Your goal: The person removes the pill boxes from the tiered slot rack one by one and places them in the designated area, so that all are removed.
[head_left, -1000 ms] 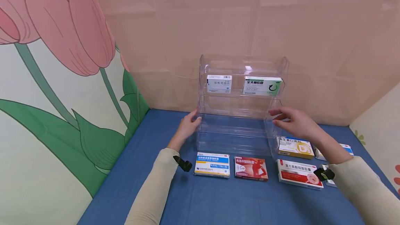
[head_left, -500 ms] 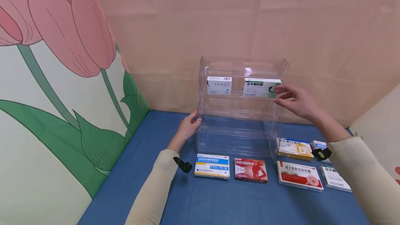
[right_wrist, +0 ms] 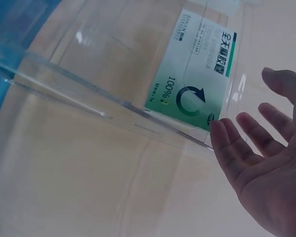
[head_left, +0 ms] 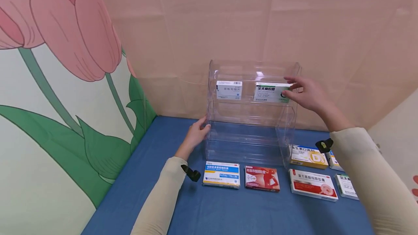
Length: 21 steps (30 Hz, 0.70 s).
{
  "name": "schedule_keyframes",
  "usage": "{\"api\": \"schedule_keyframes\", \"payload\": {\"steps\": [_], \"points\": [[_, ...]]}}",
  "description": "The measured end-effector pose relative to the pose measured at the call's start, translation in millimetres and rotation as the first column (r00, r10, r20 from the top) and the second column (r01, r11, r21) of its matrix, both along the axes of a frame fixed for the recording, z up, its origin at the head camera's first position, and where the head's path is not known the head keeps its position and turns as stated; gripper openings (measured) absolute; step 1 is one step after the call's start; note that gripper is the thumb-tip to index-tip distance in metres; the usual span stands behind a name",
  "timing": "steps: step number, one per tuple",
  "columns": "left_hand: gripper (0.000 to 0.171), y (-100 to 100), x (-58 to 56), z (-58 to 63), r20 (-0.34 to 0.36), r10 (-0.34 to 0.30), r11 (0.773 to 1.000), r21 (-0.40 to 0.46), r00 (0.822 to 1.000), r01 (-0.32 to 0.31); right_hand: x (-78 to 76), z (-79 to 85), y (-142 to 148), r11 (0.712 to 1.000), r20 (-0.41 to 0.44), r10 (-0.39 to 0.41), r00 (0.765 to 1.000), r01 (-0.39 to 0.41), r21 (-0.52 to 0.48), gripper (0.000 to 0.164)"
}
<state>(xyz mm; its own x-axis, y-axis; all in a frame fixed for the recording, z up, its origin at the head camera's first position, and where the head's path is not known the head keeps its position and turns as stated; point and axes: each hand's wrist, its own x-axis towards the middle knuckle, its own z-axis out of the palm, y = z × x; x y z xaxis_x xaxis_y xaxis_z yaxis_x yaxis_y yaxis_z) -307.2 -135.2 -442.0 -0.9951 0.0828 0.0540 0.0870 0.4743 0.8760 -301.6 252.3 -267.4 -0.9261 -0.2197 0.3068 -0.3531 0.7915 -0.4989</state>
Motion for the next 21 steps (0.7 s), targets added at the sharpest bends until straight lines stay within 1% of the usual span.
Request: {"api": "schedule_keyframes", "payload": {"steps": [6,12,21], "points": [[0.061,-1,0.6,0.0,-0.001,0.003,1.0,0.007,1.0,-0.003,-12.8,7.4,-5,0.999,0.053,-0.021,0.998,0.019,0.035,0.061],[0.061,-1,1.5,0.2,0.004,0.005,1.0,0.0,1.0,-0.005,-21.9,8.9,-9,0.996,0.105,-0.046,0.993,0.037,0.087,0.06],[0.061,-1,0.2,0.2,0.004,-0.009,1.0,0.012,1.0,0.009,-27.5,2.3,-14,0.981,0.067,-0.044,0.997,0.031,0.194,0.049]]}}
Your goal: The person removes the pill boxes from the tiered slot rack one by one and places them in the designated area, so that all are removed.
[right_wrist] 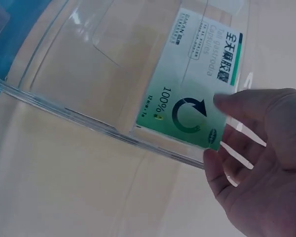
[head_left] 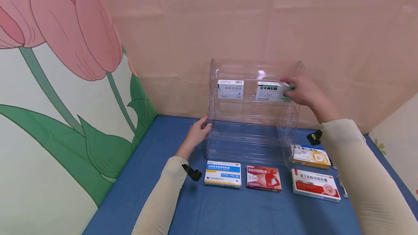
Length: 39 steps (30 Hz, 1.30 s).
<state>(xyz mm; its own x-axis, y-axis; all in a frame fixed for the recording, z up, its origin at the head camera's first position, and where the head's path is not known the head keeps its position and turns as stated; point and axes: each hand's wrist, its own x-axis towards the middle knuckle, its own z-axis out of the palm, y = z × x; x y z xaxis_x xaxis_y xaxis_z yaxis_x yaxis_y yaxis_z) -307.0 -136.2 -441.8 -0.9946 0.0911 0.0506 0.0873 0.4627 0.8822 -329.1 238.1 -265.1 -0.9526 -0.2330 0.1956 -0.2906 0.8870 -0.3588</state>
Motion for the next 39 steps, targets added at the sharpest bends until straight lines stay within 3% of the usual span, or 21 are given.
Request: {"api": "schedule_keyframes", "payload": {"steps": [9,14,18,27,34,39], "points": [[0.06,0,0.0,0.1,0.0,0.003,1.0,0.017,1.0,-0.003,-3.3,-6.0,-3,0.998,-0.066,-0.013,0.998,0.017,0.062,0.041],[0.06,2,-0.3,0.4,0.009,0.002,1.0,0.018,1.0,-0.002,-1.2,-3.6,-8,0.999,-0.089,-0.036,0.995,0.036,-0.002,0.036],[0.06,2,-1.6,0.5,0.0,0.002,1.0,0.023,1.0,-0.002,7.0,6.0,-11,0.998,-0.12,-0.065,0.991,0.063,-0.022,0.037],[0.06,1,-2.6,-1.8,-0.001,0.007,1.0,0.016,1.0,-0.007,26.4,25.6,-13,0.989,-0.231,-0.036,0.972,0.001,-0.148,0.038],[0.06,1,-3.2,-1.6,0.003,0.001,1.0,0.015,1.0,-0.001,44.9,22.3,-7,0.98,-0.263,-0.015,0.965,-0.038,-0.194,0.035],[0.061,0,-4.5,-2.0,0.007,-0.004,1.0,0.012,1.0,0.004,58.9,10.9,1,0.981,-0.24,0.016,0.971,-0.061,-0.183,0.035]]}}
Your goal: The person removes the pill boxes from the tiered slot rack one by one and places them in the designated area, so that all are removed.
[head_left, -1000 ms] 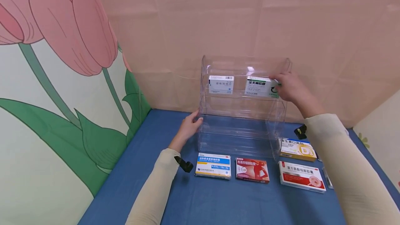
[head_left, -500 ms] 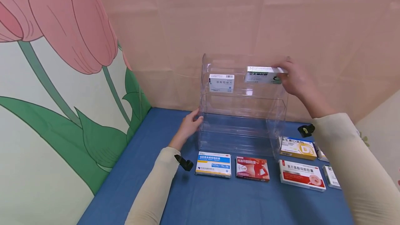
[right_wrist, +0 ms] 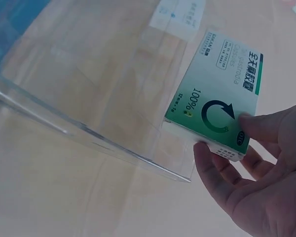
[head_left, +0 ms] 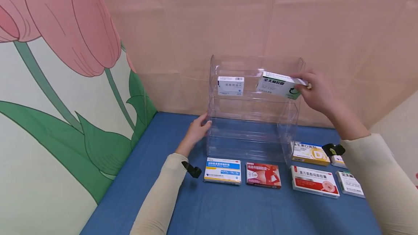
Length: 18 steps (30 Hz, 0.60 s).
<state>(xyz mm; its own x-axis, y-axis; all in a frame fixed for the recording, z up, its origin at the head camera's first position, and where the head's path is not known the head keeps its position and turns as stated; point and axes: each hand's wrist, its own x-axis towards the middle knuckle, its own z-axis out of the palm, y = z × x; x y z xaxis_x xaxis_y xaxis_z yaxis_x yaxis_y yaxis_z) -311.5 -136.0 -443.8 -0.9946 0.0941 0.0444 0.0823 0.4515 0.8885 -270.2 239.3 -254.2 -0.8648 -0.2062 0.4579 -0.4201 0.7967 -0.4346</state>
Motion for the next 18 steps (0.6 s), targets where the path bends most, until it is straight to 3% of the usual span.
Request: {"api": "schedule_keyframes", "payload": {"steps": [7,13,18], "points": [[0.061,0,0.2,-0.8,0.002,-0.006,1.0,0.003,1.0,0.006,20.4,-20.6,6,0.997,0.022,0.065,0.998,-0.065,0.028,0.035],[0.06,0,0.8,0.6,-0.01,-0.019,1.0,0.01,1.0,0.019,34.9,-39.2,6,0.99,-0.012,0.131,0.991,-0.13,0.057,0.033],[0.06,0,0.8,0.2,-0.019,-0.016,1.0,-0.012,1.0,0.016,44.1,-56.5,4,0.987,0.041,0.154,0.987,-0.155,0.042,0.033]]}}
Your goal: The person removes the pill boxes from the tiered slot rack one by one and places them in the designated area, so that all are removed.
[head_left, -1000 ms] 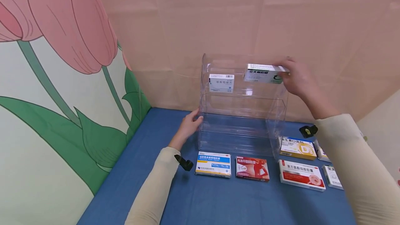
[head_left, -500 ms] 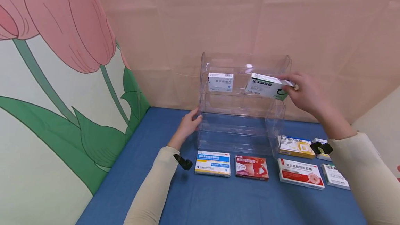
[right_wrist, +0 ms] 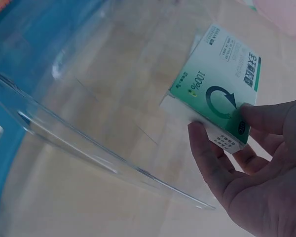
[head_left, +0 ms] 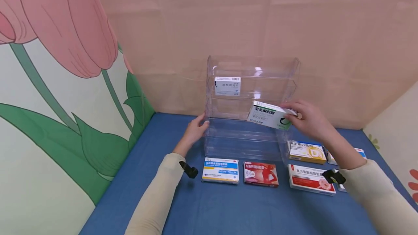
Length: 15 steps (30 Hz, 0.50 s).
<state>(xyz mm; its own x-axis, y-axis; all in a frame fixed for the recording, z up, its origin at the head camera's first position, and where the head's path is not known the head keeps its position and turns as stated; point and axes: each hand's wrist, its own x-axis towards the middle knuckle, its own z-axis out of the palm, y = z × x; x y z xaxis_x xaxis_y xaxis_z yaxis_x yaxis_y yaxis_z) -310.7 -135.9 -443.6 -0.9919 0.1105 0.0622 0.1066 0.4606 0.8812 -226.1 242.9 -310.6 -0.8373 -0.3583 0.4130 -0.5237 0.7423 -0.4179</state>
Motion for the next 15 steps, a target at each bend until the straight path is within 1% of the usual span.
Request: {"api": "schedule_keyframes", "payload": {"steps": [5,8,15], "points": [[0.06,-1,0.8,-0.3,-0.02,-0.01,0.999,-0.037,1.0,0.01,7.9,-17.9,-3,1.0,0.096,0.005,0.995,-0.003,-0.022,0.034],[0.059,0,1.2,0.0,-0.028,-0.015,0.999,-0.038,0.999,0.014,12.0,-29.4,-5,1.0,0.146,0.008,0.989,-0.003,-0.031,0.035],[0.058,-1,1.4,-0.2,-0.042,-0.002,0.999,-0.04,0.999,0.0,25.1,-52.6,-19,0.999,0.207,0.027,0.978,-0.02,-0.036,0.035]]}}
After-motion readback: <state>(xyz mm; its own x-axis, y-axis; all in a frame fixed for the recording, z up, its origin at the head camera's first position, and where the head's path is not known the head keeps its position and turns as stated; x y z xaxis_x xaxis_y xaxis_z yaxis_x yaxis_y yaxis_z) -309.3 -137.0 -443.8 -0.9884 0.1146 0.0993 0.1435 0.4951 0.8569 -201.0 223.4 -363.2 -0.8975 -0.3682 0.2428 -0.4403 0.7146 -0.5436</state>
